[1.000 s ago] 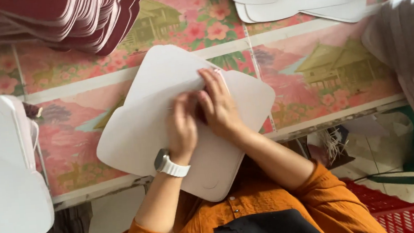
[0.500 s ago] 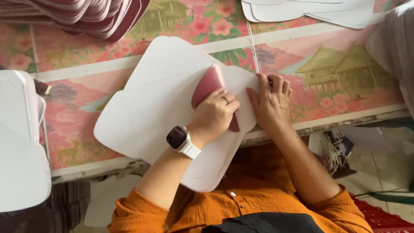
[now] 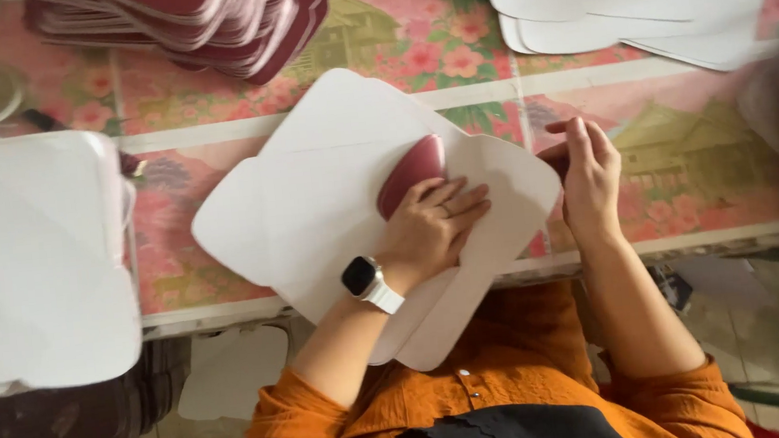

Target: Folding cardstock into envelopes and inserting cards into them before stacking the finished products.

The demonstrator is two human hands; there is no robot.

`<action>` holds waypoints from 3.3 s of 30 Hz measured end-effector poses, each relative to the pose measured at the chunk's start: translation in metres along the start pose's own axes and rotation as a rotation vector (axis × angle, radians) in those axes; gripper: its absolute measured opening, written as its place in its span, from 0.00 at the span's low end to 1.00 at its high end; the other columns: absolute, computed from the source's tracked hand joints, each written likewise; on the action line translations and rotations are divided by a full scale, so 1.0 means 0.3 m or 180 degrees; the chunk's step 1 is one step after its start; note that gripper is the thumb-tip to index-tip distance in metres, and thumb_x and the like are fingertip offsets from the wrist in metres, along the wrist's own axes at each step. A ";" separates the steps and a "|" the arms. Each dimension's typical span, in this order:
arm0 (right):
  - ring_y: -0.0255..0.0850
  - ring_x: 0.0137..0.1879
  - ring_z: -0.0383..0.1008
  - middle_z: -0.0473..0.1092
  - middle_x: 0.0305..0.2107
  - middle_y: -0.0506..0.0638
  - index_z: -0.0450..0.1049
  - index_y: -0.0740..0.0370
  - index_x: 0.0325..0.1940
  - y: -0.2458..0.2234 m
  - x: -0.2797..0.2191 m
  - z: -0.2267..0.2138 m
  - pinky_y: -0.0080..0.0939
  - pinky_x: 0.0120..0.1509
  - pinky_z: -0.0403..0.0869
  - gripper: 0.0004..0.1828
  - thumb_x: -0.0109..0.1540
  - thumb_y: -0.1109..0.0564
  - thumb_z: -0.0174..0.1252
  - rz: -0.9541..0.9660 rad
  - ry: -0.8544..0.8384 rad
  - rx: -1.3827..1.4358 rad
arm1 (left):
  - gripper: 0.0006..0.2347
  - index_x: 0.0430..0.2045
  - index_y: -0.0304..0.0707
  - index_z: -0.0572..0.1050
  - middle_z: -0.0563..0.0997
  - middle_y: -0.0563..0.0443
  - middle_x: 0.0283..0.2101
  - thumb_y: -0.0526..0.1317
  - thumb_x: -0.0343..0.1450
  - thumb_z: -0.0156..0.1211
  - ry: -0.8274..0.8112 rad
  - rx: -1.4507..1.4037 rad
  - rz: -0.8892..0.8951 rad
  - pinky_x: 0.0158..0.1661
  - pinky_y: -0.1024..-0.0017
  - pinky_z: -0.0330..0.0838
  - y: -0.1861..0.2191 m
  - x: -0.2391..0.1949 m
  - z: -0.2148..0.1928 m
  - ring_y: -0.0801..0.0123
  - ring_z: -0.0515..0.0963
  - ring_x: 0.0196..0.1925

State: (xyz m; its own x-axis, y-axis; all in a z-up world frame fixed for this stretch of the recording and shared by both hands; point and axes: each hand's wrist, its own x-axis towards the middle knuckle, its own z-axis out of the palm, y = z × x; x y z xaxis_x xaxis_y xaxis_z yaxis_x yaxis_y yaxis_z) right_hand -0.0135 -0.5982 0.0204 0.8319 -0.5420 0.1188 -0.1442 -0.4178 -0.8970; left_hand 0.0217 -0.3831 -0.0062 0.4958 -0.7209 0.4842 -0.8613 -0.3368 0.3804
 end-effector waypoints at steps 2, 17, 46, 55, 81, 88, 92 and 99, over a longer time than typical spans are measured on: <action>0.32 0.27 0.72 0.72 0.22 0.51 0.72 0.56 0.46 -0.047 -0.012 0.065 0.28 0.31 0.69 0.17 0.70 0.46 0.41 0.0566 -0.0130 0.1106 | 0.12 0.41 0.50 0.78 0.77 0.60 0.53 0.41 0.65 0.55 -0.0019 0.0094 -0.0029 0.62 0.64 0.57 -0.007 -0.012 0.041 0.69 0.72 0.58; 0.47 0.52 0.64 0.66 0.46 0.58 0.67 0.66 0.58 -0.193 -0.143 0.260 0.45 0.56 0.63 0.27 0.72 0.46 0.29 -0.0835 -0.0798 0.0421 | 0.11 0.49 0.33 0.65 0.70 0.39 0.57 0.31 0.74 0.40 0.1575 -0.2025 -0.1351 0.65 0.63 0.62 0.031 0.036 -0.049 0.54 0.71 0.61; 0.33 0.16 0.47 0.69 0.31 0.51 0.70 0.57 0.53 -0.308 -0.080 -0.013 0.37 0.14 0.47 0.22 0.76 0.45 0.32 0.0697 -0.0570 -0.0128 | 0.17 0.51 0.63 0.74 0.70 0.80 0.58 0.52 0.73 0.37 -0.0435 0.0695 -0.0156 0.64 0.60 0.57 -0.042 -0.039 0.092 0.79 0.74 0.61; 0.50 0.62 0.56 0.58 0.53 0.59 0.65 0.65 0.61 -0.213 -0.118 0.290 0.50 0.67 0.53 0.26 0.68 0.48 0.31 -0.0282 -0.0527 0.0015 | 0.12 0.26 0.51 0.83 0.81 0.59 0.39 0.49 0.61 0.52 -0.0642 0.0294 -0.0384 0.68 0.61 0.48 -0.007 -0.010 -0.022 0.66 0.73 0.54; 0.60 0.53 0.70 0.73 0.44 0.62 0.72 0.60 0.52 0.079 0.012 -0.024 0.55 0.56 0.65 0.27 0.59 0.39 0.51 0.0531 -0.1222 -0.2157 | 0.06 0.27 0.48 0.76 0.78 0.54 0.30 0.37 0.62 0.51 0.0261 0.0429 0.0170 0.56 0.41 0.55 0.067 0.058 0.031 0.47 0.74 0.51; 0.58 0.38 0.71 0.68 0.25 0.58 0.72 0.55 0.35 0.223 -0.034 -0.017 0.56 0.38 0.66 0.14 0.67 0.44 0.53 -0.0767 0.0036 -0.1851 | 0.07 0.27 0.45 0.78 0.81 0.53 0.36 0.44 0.67 0.54 0.0026 0.0273 -0.0006 0.61 0.66 0.59 0.009 -0.017 0.002 0.67 0.76 0.52; 0.32 0.29 0.69 0.71 0.19 0.47 0.76 0.54 0.38 -0.032 -0.010 0.000 0.30 0.37 0.69 0.21 0.71 0.44 0.40 0.0183 0.0081 0.0031 | 0.14 0.45 0.50 0.75 0.73 0.58 0.57 0.48 0.69 0.50 -0.0285 0.0301 0.0036 0.64 0.61 0.52 0.042 -0.028 -0.042 0.65 0.66 0.63; 0.56 0.62 0.62 0.63 0.55 0.65 0.60 0.63 0.63 -0.237 -0.070 0.241 0.54 0.66 0.60 0.27 0.69 0.43 0.34 -0.0183 -0.0446 0.0837 | 0.11 0.33 0.37 0.79 0.80 0.49 0.42 0.41 0.71 0.48 -0.0151 0.0006 0.0109 0.65 0.59 0.53 0.026 0.001 -0.071 0.62 0.73 0.55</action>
State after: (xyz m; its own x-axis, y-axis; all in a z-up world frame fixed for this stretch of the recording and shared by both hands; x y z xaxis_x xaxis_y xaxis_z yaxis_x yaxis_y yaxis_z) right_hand 0.0179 -0.5043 0.0509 0.9031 -0.4095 0.1290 0.0337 -0.2319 -0.9722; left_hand 0.0176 -0.3732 0.0136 0.4603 -0.7599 0.4589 -0.8779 -0.3127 0.3627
